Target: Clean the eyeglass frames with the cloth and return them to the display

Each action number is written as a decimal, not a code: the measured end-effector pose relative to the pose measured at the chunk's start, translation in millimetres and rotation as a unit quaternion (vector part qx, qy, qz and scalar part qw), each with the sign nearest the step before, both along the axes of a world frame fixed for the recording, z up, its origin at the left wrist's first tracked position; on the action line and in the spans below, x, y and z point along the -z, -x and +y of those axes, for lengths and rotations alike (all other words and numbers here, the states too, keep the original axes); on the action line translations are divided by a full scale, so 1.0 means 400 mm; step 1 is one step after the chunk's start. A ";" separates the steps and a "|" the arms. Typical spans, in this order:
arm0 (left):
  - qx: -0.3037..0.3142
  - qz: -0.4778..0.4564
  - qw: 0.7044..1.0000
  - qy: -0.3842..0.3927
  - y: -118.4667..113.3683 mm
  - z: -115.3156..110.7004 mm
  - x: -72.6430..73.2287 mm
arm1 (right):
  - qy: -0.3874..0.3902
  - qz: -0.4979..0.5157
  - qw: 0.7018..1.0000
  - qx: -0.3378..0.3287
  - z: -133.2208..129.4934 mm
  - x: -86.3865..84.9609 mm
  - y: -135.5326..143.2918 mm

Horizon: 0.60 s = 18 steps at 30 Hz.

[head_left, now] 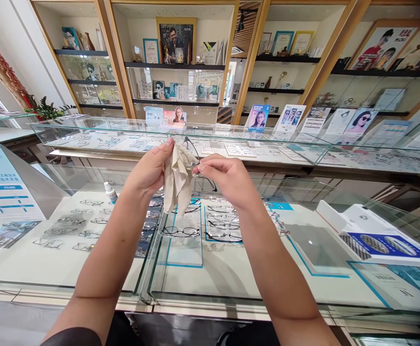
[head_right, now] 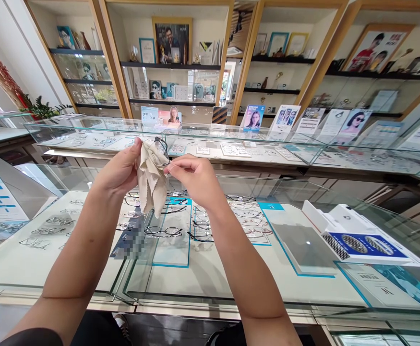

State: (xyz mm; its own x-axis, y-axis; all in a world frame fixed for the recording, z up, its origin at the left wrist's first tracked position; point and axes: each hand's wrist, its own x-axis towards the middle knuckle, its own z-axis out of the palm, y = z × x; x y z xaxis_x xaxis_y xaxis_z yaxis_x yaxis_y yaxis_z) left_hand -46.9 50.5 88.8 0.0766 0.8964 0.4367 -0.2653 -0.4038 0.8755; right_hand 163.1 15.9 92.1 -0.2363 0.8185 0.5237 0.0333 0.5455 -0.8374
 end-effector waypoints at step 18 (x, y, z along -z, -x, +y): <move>0.000 -0.125 0.991 0.045 -0.105 -0.038 0.026 | -0.082 0.006 0.996 0.038 0.015 0.017 0.026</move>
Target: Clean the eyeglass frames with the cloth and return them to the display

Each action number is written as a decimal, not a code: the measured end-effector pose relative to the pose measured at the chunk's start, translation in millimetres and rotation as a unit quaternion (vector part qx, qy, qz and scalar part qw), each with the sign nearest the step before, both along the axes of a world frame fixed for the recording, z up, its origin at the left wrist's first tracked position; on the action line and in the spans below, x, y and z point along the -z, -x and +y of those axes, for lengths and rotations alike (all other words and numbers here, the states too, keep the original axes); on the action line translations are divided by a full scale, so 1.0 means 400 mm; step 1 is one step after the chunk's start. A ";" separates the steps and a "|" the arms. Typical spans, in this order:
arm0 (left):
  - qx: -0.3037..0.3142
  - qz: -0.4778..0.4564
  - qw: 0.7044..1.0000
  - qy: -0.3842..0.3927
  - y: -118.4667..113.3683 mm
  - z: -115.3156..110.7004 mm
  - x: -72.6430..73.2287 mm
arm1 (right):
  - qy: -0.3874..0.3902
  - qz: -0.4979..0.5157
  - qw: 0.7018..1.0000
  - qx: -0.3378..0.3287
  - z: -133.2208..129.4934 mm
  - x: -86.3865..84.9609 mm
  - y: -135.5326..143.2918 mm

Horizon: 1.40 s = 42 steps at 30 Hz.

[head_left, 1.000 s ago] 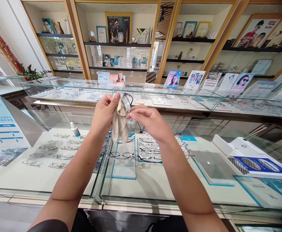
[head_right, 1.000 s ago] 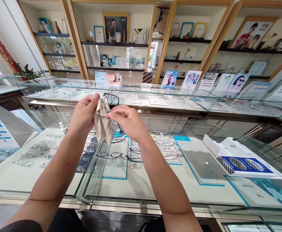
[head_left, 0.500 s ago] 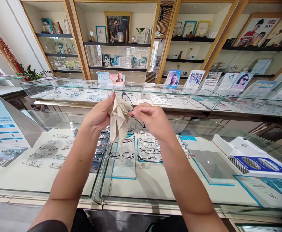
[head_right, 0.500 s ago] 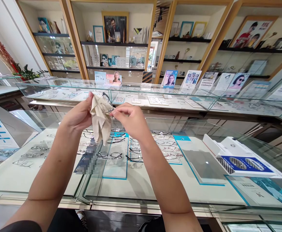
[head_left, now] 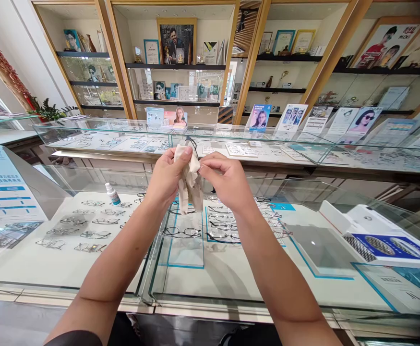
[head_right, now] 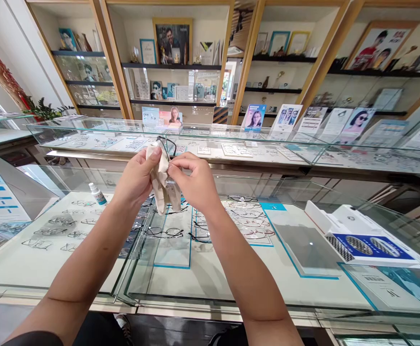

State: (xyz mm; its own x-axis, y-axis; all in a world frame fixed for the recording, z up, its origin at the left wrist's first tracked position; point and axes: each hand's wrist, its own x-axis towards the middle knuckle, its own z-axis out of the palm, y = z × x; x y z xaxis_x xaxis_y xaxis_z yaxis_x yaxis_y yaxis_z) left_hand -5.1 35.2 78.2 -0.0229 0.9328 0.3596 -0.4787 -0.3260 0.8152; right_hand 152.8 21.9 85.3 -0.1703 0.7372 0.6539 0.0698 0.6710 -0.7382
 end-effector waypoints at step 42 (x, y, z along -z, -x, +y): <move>0.026 0.075 0.996 -0.046 0.025 -0.023 -0.014 | -0.061 -0.033 0.996 0.052 0.001 0.004 -0.009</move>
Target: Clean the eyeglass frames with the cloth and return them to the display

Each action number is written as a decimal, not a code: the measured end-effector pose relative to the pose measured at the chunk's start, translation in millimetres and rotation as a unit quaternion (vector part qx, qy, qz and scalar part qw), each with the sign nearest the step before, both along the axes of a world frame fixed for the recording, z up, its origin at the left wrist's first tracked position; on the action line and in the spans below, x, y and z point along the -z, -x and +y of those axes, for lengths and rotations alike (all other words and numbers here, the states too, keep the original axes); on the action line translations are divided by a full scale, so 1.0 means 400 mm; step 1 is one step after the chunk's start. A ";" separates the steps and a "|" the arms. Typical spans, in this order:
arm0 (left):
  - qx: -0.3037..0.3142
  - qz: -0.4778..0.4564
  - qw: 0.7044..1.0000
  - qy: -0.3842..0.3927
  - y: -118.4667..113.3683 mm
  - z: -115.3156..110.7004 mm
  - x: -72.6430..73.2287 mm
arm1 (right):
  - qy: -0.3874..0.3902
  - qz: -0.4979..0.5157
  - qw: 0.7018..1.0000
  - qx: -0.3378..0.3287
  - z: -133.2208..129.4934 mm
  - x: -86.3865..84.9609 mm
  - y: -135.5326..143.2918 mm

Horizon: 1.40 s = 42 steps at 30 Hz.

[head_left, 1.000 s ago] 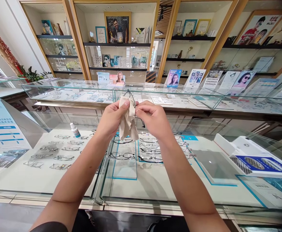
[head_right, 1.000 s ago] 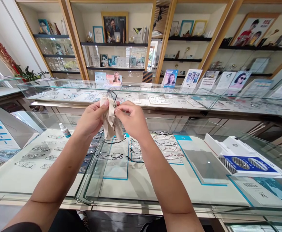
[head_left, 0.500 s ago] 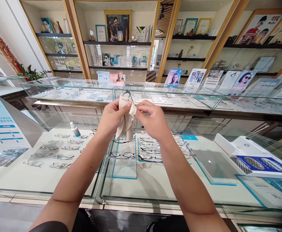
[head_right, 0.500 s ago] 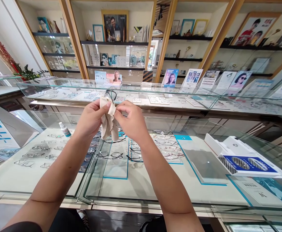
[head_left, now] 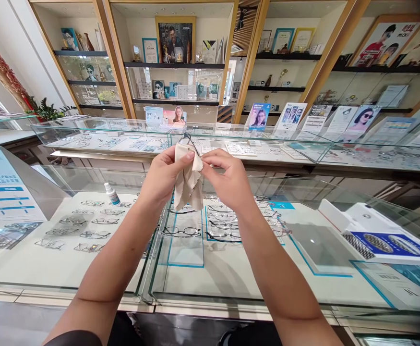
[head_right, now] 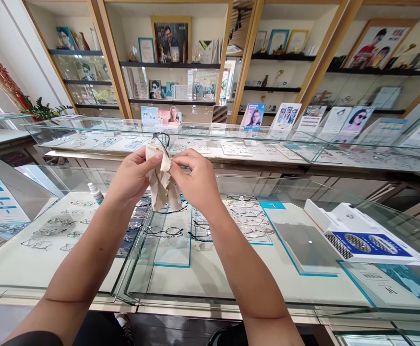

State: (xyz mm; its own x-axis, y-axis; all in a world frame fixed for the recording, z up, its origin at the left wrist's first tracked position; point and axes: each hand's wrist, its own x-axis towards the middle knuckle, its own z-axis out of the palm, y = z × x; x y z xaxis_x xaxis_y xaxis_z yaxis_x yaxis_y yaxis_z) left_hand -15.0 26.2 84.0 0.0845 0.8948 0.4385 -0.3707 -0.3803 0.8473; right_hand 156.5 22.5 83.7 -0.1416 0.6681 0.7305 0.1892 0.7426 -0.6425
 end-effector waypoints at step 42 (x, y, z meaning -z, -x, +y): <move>-0.036 0.009 0.998 -0.060 -0.015 0.006 0.009 | 0.022 -0.047 0.998 -0.020 0.003 -0.001 0.011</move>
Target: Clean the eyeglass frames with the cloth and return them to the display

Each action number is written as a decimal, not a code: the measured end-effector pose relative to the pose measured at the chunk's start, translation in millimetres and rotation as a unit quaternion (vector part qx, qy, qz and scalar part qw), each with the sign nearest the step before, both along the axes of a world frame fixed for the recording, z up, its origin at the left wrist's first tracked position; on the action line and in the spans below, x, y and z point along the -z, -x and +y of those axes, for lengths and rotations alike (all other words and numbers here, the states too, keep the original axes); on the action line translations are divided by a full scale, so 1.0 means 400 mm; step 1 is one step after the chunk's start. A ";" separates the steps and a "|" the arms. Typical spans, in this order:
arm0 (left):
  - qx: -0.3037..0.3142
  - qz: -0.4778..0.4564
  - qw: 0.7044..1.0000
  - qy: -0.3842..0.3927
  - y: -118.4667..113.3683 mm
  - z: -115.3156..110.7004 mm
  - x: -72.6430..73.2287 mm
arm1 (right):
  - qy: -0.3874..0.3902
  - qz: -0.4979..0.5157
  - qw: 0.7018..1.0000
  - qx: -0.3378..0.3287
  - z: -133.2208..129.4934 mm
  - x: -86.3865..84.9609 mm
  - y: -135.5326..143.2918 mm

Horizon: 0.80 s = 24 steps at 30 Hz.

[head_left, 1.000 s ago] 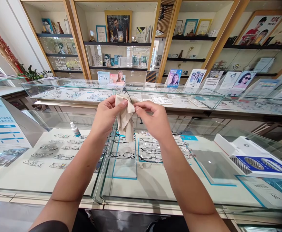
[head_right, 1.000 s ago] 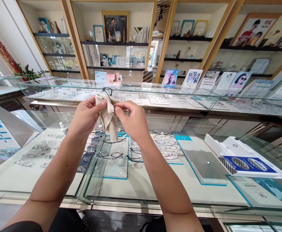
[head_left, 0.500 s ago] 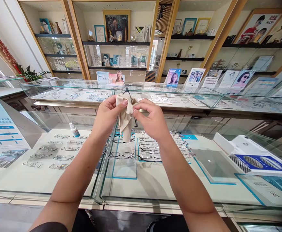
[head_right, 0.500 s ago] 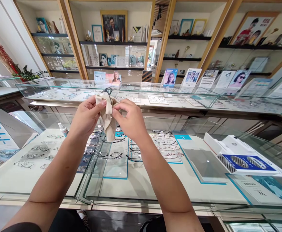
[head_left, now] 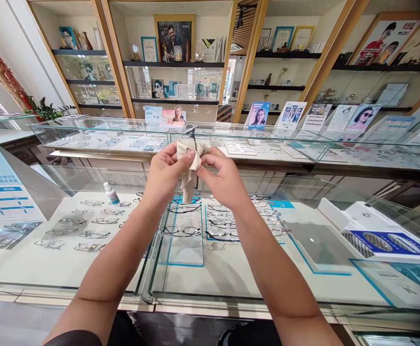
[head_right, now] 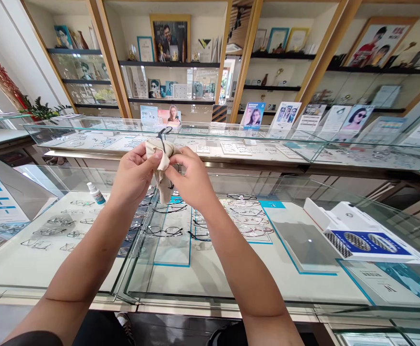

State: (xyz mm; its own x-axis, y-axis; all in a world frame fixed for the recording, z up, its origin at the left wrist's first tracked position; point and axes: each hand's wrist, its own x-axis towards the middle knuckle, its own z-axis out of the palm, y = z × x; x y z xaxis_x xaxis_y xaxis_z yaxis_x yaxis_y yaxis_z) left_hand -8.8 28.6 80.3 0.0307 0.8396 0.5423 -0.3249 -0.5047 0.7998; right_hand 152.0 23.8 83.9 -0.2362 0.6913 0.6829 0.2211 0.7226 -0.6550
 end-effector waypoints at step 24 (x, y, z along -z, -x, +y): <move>-0.045 0.009 0.999 -0.016 0.014 -0.009 -0.005 | 0.087 -0.024 0.984 -0.152 0.007 -0.017 -0.031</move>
State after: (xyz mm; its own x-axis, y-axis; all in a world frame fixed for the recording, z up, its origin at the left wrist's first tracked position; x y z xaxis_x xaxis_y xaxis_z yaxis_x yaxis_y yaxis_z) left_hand -14.3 25.1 82.3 -0.0333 0.8213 0.5695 -0.2623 -0.5570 0.7880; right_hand 164.4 26.5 90.9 -0.4797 0.6887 0.5437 0.0448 0.6381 -0.7687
